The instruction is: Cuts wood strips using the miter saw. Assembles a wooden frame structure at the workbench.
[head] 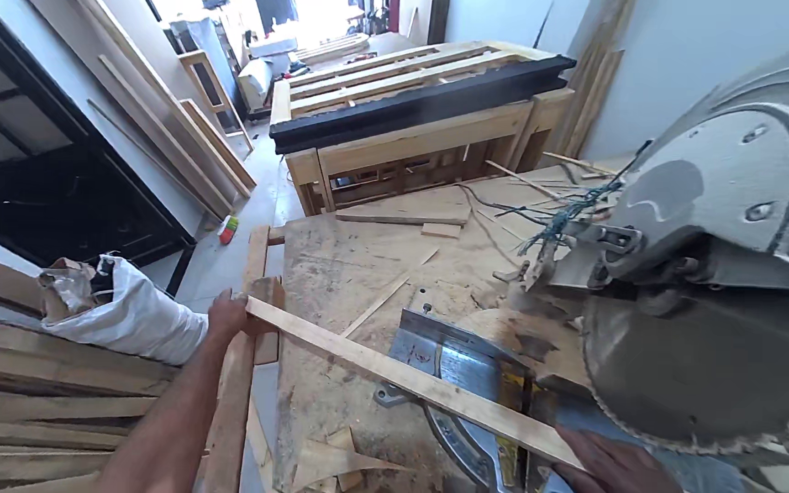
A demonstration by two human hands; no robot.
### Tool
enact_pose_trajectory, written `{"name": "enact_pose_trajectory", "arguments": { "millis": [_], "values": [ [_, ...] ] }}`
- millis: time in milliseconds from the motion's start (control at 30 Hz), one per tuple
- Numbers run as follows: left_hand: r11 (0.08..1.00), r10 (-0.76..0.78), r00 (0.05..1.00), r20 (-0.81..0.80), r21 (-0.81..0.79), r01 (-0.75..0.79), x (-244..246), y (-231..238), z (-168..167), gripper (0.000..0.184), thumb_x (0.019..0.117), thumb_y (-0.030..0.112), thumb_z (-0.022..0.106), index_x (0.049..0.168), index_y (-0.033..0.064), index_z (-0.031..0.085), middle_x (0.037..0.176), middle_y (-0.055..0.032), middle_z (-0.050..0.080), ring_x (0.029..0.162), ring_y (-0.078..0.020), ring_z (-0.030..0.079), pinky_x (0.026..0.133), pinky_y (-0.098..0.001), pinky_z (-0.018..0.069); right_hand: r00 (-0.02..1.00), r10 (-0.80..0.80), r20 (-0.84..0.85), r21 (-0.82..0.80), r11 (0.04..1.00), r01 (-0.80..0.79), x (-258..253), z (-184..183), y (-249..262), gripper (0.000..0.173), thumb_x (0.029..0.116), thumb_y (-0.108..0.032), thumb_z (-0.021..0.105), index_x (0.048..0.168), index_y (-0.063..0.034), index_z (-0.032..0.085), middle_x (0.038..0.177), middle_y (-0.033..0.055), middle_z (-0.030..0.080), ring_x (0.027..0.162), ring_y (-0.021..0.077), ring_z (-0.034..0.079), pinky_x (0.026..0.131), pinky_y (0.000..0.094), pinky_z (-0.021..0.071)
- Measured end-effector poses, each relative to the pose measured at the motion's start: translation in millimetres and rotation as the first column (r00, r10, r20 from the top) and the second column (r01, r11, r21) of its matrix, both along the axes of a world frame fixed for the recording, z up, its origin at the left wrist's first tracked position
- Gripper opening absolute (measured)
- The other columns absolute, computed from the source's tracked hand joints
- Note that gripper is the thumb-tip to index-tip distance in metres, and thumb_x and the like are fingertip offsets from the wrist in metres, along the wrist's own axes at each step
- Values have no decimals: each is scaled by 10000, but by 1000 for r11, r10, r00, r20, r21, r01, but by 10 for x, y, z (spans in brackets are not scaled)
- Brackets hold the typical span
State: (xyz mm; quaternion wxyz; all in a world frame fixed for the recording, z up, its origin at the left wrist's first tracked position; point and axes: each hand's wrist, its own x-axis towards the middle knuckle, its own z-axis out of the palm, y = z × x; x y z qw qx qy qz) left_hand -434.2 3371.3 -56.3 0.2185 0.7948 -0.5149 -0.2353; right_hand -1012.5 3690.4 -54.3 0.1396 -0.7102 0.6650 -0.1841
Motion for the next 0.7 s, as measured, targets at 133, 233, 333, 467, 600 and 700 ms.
{"name": "enact_pose_trajectory", "arguments": {
  "millis": [133,233,333,467,600,700],
  "values": [
    [997,-23,1000,5,-70,23,-120,-89,-172,435,1089,345,489,1322,15,652,1300,-253,652,1279,-429,580,1089,-658,408,996,-85,33,11,996,84,34,40,49,436,971,-343,684,1344,-117,692,1275,198,690,1218,483,597,1010,694,437],
    [990,-88,994,72,-104,95,-472,73,-65,512,1088,451,447,1181,27,720,1184,-279,682,1198,-493,597,1009,-728,415,985,-170,-12,-106,980,168,43,-34,95,390,955,-335,678,1320,-204,716,1301,102,693,1226,409,608,1022,682,435],
    [959,-232,968,93,-144,244,-902,302,-91,599,1073,535,417,1173,33,727,1165,-288,675,1189,-505,591,995,-742,421,967,-248,-56,-112,964,241,90,-67,43,353,972,-383,633,1289,-260,726,1282,18,705,1225,307,625,1049,627,449],
    [935,-305,952,22,-183,304,-1347,529,-179,489,1052,439,546,1186,-9,690,1127,-309,658,1113,-499,614,949,-723,452,939,-333,-82,-1,942,334,107,-74,4,362,984,-399,653,1299,-236,726,1307,22,694,1281,271,593,1118,566,415],
    [961,-174,936,-307,-259,94,-1464,560,-290,397,1008,327,670,1261,21,671,1158,-212,688,1069,-339,658,963,-590,502,931,-360,-57,-27,933,359,-11,-66,71,352,966,-409,681,1280,-263,741,1281,-31,704,1249,253,594,1080,577,423],
    [963,-134,836,-532,-270,-18,-1512,543,-342,370,989,262,702,1252,6,660,1114,-178,690,949,-253,671,884,-488,553,931,-361,-47,7,932,362,-26,-26,61,347,956,-397,701,1264,-243,745,1227,13,710,1212,291,595,1040,580,447]
  ]
}}
